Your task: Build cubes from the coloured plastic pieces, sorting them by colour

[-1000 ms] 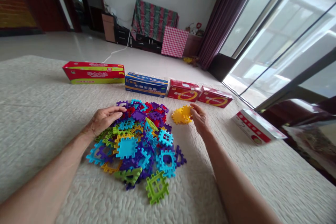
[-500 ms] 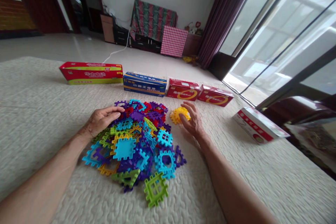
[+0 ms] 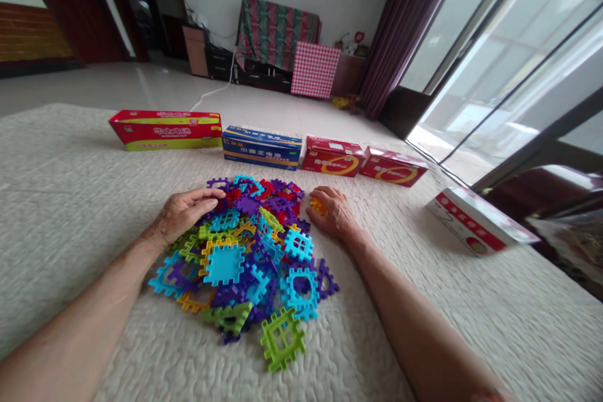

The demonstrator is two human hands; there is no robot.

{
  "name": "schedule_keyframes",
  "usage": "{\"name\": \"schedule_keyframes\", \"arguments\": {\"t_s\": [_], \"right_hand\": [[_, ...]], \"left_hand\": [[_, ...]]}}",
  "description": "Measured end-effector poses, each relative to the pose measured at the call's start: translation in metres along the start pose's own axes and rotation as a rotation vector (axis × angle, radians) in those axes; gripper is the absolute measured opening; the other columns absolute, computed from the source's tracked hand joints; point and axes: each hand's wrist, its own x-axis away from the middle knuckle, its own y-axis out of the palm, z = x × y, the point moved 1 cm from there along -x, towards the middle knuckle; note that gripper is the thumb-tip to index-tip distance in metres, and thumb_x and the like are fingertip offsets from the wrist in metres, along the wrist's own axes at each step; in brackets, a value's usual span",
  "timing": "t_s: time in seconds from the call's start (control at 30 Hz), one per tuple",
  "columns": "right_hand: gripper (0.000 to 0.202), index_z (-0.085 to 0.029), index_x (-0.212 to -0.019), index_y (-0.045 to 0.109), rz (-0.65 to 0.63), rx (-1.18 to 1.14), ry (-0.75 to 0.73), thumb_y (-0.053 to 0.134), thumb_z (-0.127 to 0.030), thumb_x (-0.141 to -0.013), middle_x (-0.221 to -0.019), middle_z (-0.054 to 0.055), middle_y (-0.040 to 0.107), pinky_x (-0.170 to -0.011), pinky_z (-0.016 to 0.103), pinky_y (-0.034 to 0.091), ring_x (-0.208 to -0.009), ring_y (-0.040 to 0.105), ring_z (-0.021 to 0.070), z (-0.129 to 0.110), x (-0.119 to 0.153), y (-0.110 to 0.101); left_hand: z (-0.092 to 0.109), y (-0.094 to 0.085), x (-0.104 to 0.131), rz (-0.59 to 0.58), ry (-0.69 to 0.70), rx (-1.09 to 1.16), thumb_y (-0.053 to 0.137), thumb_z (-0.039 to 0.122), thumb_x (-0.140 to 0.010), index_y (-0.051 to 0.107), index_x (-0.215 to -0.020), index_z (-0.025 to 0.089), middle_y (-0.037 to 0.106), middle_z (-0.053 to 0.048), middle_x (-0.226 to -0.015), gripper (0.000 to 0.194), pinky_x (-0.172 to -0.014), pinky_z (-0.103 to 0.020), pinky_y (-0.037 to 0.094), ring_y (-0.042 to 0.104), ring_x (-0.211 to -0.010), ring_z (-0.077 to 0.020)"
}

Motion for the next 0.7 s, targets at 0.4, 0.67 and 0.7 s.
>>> {"name": "schedule_keyframes", "arguments": {"t_s": [0.4,0.67,0.7], "right_hand": [[0.032,-0.020,-0.104,0.070,0.142,-0.006,0.125,0.061,-0.034,-0.076,-0.115,0.010,0.066,-0.095,0.046,0.042,-0.107,0.057,0.0278,0.044,0.009,-0.004],[0.021,-0.022,-0.096,0.067,0.389,-0.046,0.026,0.060,-0.034,-0.081,-0.116,0.010,0.063,-0.097,0.052,0.038,-0.112,0.054,0.0293,0.007,0.005,-0.026],[0.019,-0.022,-0.095,0.067,0.380,-0.151,-0.041,0.057,-0.033,-0.083,-0.108,0.009,0.065,-0.093,0.047,0.043,-0.103,0.059,0.0254,-0.007,0.004,-0.029]], "left_hand": [[0.001,-0.001,0.001,0.000,0.019,-0.023,0.061,0.049,-0.075,0.072,-0.103,0.019,0.072,-0.005,-0.100,0.043,-0.083,-0.032,0.048,0.063,-0.089,-0.0230],[0.006,0.001,0.002,0.023,0.024,0.007,0.061,0.046,-0.074,0.073,-0.100,0.018,0.073,-0.005,-0.095,0.040,-0.077,-0.031,0.049,0.063,-0.082,-0.0209],[0.007,0.001,0.002,0.023,0.021,0.018,0.061,0.046,-0.073,0.073,-0.100,0.018,0.073,-0.005,-0.095,0.040,-0.077,-0.032,0.049,0.063,-0.082,-0.0209]]}}
